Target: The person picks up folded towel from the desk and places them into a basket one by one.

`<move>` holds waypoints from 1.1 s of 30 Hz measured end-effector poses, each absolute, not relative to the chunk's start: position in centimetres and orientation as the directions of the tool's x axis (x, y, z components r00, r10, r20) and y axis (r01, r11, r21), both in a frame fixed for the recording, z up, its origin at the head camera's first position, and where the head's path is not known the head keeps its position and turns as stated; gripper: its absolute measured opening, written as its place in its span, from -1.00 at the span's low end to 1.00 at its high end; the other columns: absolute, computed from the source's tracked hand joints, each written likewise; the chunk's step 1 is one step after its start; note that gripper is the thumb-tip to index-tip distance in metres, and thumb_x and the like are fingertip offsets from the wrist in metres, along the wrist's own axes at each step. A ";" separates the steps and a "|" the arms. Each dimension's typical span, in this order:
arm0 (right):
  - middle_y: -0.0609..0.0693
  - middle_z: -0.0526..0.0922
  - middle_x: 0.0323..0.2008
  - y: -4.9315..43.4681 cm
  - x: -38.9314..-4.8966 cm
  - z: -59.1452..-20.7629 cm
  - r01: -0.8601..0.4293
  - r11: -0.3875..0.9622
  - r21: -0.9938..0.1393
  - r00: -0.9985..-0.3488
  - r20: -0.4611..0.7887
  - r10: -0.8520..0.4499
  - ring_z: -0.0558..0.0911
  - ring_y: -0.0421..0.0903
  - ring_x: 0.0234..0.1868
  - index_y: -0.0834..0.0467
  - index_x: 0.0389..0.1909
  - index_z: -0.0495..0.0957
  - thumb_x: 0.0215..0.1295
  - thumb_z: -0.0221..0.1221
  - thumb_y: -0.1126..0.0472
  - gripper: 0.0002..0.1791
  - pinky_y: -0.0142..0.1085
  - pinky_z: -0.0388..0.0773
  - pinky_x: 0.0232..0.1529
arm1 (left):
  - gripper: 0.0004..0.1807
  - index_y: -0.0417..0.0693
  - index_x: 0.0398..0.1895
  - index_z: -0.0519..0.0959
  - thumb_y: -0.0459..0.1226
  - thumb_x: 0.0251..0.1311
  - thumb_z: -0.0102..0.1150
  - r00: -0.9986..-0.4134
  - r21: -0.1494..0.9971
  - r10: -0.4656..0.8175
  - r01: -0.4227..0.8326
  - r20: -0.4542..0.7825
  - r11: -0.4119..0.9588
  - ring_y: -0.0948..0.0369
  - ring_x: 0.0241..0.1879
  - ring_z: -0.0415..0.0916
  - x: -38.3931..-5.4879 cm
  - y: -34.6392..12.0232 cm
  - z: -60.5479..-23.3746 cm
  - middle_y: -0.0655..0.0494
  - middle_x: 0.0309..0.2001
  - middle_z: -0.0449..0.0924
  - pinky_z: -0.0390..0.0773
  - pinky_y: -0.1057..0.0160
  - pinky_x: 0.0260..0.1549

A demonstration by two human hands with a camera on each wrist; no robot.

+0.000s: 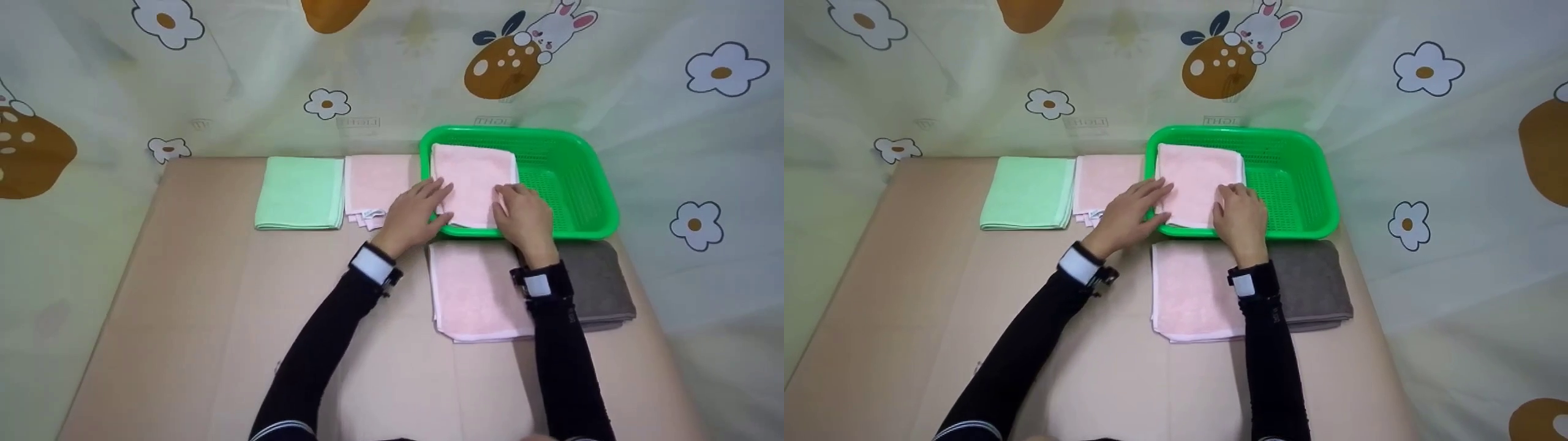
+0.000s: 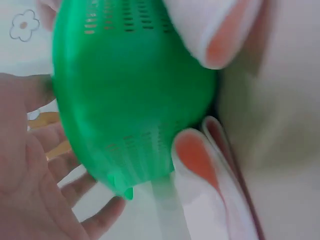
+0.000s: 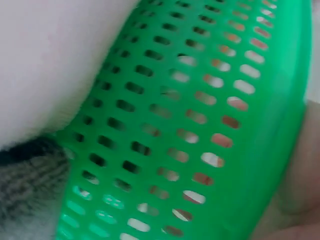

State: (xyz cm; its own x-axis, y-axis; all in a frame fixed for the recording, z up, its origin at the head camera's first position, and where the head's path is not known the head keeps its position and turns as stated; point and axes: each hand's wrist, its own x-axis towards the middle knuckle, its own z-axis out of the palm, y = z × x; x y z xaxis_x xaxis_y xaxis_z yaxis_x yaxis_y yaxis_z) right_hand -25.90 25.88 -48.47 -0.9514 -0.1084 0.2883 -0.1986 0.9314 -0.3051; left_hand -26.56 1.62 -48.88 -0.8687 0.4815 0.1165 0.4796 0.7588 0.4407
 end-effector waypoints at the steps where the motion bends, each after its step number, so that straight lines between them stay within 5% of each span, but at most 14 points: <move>1: 0.30 0.68 0.09 25.7 -25.7 -48.4 -0.211 0.929 -0.306 -0.944 0.310 -0.112 0.63 0.32 0.08 0.25 0.14 0.66 0.42 0.19 0.18 -0.64 0.22 0.58 0.01 | -0.34 0.16 0.62 0.23 0.11 0.56 -0.06 -0.863 0.448 0.491 0.488 0.119 0.749 0.10 0.64 -0.01 -26.1 1.2 -49.1 0.11 0.63 0.15 0.17 -0.03 0.55; 6: 0.16 0.64 -0.32 23.8 -24.7 -48.3 -0.289 0.888 -0.357 -0.923 0.350 -0.160 0.60 0.15 -0.29 0.23 -0.26 0.68 0.37 0.26 0.12 -0.77 0.02 0.54 -0.30 | -0.35 0.15 0.60 0.27 0.13 0.56 -0.07 -0.838 0.435 0.525 0.533 0.150 0.726 0.12 0.65 -0.04 -24.4 0.1 -50.6 0.12 0.61 0.20 0.15 0.02 0.56; 12: 0.01 0.48 -0.54 22.1 -24.5 -49.2 -0.283 0.868 -0.408 -0.957 0.183 -0.226 0.47 0.00 -0.47 0.16 -0.47 0.56 0.46 0.22 0.07 -0.68 -0.17 0.36 -0.38 | -0.35 0.15 0.60 0.27 0.13 0.56 -0.07 -0.837 0.450 0.519 0.537 0.176 0.714 0.15 0.66 -0.08 -23.8 0.0 -51.6 0.16 0.62 0.18 0.09 0.08 0.58; 33: 0.08 0.59 -0.47 21.6 -24.9 -49.3 -0.253 0.875 -0.413 -0.966 0.163 -0.202 0.54 0.06 -0.40 0.21 -0.42 0.61 0.50 0.17 0.07 -0.67 -0.05 0.45 -0.27 | -0.36 0.19 0.59 0.27 0.12 0.55 -0.03 -0.817 0.483 0.550 0.556 0.172 0.676 0.18 0.67 -0.14 -24.7 -1.0 -51.3 0.23 0.63 0.15 0.10 0.06 0.57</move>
State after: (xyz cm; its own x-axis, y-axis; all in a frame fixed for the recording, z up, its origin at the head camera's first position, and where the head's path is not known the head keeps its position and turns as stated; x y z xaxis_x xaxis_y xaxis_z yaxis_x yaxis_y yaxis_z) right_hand -24.95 21.65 -49.30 -0.9658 -0.2021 0.1627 -0.2526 0.8751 -0.4128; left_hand -24.72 -1.02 -51.34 -0.8173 0.5499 0.1720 0.5565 0.6759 0.4832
